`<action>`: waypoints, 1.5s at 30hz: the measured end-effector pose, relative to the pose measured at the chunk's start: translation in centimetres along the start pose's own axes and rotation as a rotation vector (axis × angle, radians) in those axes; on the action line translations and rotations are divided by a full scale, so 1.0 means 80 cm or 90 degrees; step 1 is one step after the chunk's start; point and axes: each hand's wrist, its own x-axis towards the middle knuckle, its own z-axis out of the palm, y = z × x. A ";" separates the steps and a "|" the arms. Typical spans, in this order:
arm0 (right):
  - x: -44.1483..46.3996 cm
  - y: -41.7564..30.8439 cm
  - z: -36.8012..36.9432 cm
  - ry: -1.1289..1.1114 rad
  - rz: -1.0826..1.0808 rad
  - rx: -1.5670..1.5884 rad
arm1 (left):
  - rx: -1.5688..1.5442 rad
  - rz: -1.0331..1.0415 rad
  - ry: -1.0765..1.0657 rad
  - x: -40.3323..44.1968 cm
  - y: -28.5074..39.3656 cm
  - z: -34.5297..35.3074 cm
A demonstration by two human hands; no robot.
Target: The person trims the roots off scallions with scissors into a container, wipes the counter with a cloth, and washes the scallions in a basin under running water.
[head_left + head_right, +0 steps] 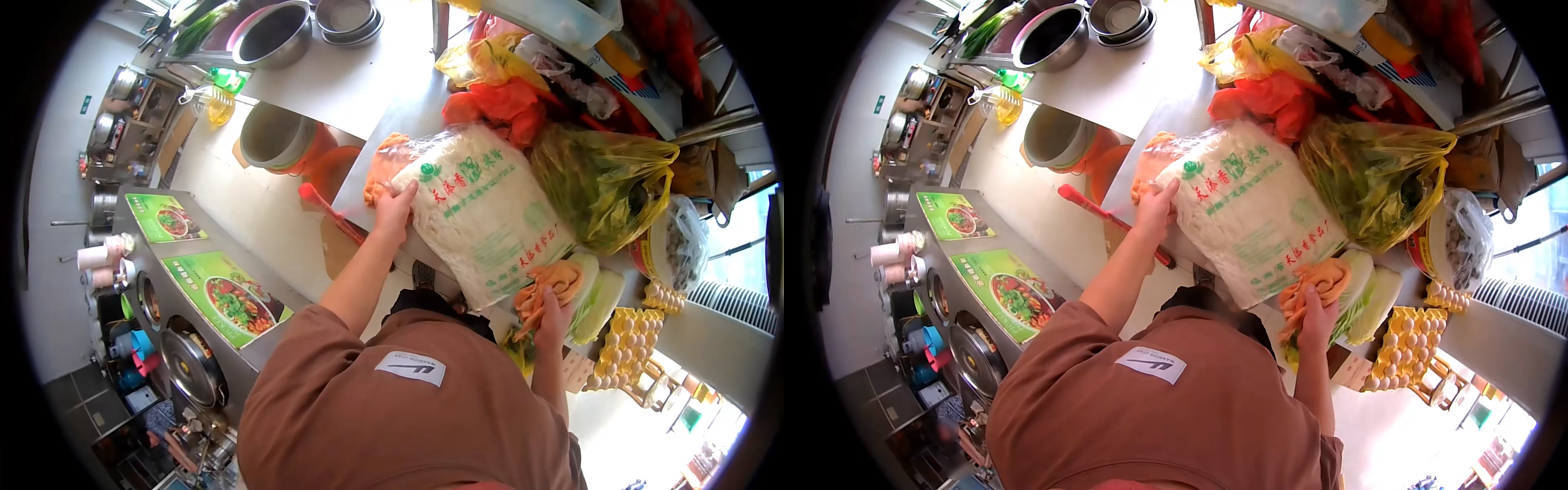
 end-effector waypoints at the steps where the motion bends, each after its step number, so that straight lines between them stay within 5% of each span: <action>1: -0.001 0.001 -0.004 -0.006 0.003 0.000 | 0.026 -0.067 0.023 0.006 -0.003 0.000; 4: -0.010 0.001 -0.006 -0.056 0.034 -0.002 | 0.055 0.026 -0.015 0.015 -0.007 0.018; 6: -0.016 -0.007 -0.013 -0.059 0.046 -0.039 | 0.112 0.199 -0.001 -0.008 -0.007 0.057; 10: -0.018 -0.005 -0.030 -0.065 0.051 -0.080 | 0.513 0.418 -0.008 -0.044 -0.021 0.140; 14: -0.010 0.001 -0.037 -0.024 0.011 -0.134 | 0.593 0.511 -0.136 -0.081 -0.039 0.211; 21: 0.009 0.002 -0.017 -0.026 -0.050 -0.307 | 0.456 0.547 -0.222 -0.119 -0.041 0.201; 23: 0.023 0.008 -0.013 0.021 -0.104 -0.409 | 0.489 0.455 -0.191 -0.095 -0.032 0.183; 24: 0.033 0.012 -0.016 0.069 -0.324 -0.752 | 0.489 0.457 -0.194 -0.077 -0.028 0.175; 26: 0.024 0.002 0.012 0.122 -0.547 -1.088 | 0.374 0.427 -0.119 -0.049 -0.019 0.160; 28: -0.003 -0.009 0.057 -0.117 -0.618 -1.074 | 0.356 0.408 -0.120 -0.045 -0.014 0.157; 30: -0.020 0.027 0.097 -0.463 -0.425 -0.886 | 0.338 0.382 -0.124 -0.049 -0.018 0.158; 32: -0.024 0.077 0.159 -0.584 -0.312 -0.794 | 0.355 0.443 -0.182 -0.058 -0.026 0.174; 34: 0.012 0.144 0.188 -0.400 -0.667 -0.874 | 0.371 0.438 -0.225 -0.076 -0.019 0.177; 38: 0.070 0.169 0.233 -0.256 -0.558 -1.029 | 0.414 0.394 -0.296 -0.083 -0.009 0.174; 40: 0.066 0.162 0.243 -0.322 -0.399 -1.147 | 0.421 0.414 -0.269 -0.068 -0.020 0.167; 43: 0.037 0.151 0.248 -0.397 -0.333 -1.177 | 0.403 0.400 -0.230 -0.054 -0.017 0.153; 45: 0.050 0.191 0.219 -0.429 -0.438 -1.067 | 0.384 0.366 -0.222 -0.050 -0.015 0.139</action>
